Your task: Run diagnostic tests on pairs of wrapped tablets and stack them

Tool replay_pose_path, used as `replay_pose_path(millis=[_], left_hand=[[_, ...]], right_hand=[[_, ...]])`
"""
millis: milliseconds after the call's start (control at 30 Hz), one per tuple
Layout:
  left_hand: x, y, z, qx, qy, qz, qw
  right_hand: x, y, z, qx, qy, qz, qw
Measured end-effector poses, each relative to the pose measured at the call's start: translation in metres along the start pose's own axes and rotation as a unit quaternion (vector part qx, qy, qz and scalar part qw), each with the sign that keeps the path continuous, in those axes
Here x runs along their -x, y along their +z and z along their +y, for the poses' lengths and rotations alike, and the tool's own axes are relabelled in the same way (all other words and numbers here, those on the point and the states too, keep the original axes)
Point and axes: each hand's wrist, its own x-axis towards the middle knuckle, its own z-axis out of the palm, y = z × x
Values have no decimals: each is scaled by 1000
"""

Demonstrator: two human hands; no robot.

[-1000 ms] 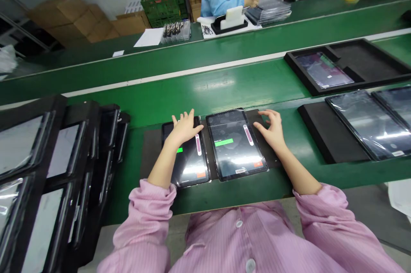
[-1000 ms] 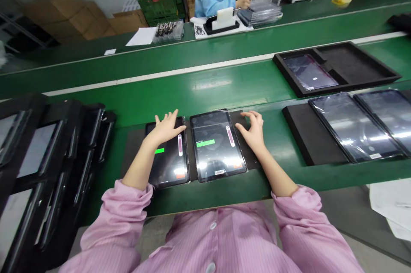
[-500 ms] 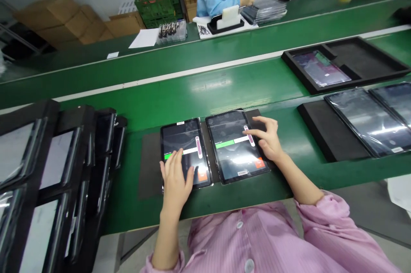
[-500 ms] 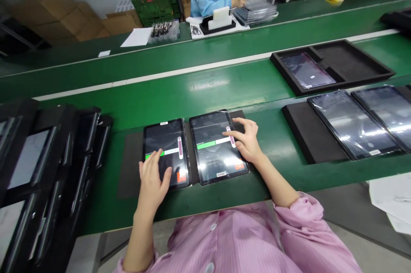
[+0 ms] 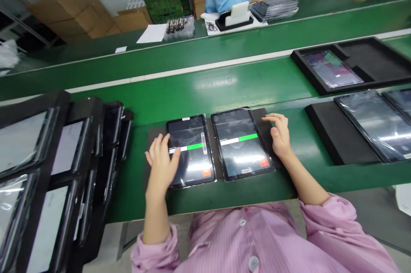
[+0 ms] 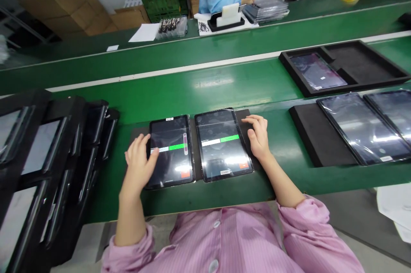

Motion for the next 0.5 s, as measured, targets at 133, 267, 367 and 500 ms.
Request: replay_pose_path(millis=[133, 267, 367, 500], left_hand=[[-59, -9, -31, 31, -115, -32, 992], [-81, -16, -27, 47, -152, 6, 987], [-43, -42, -11, 119, -15, -19, 993], [76, -89, 4, 261, 220, -349, 873]], right_hand=[[-2, 8, 11, 11, 31, -27, 999], [-9, 8, 5, -1, 63, 3, 998], [-13, -25, -28, -30, 43, -42, 998], [15, -111, -93, -29, -205, -311, 928]])
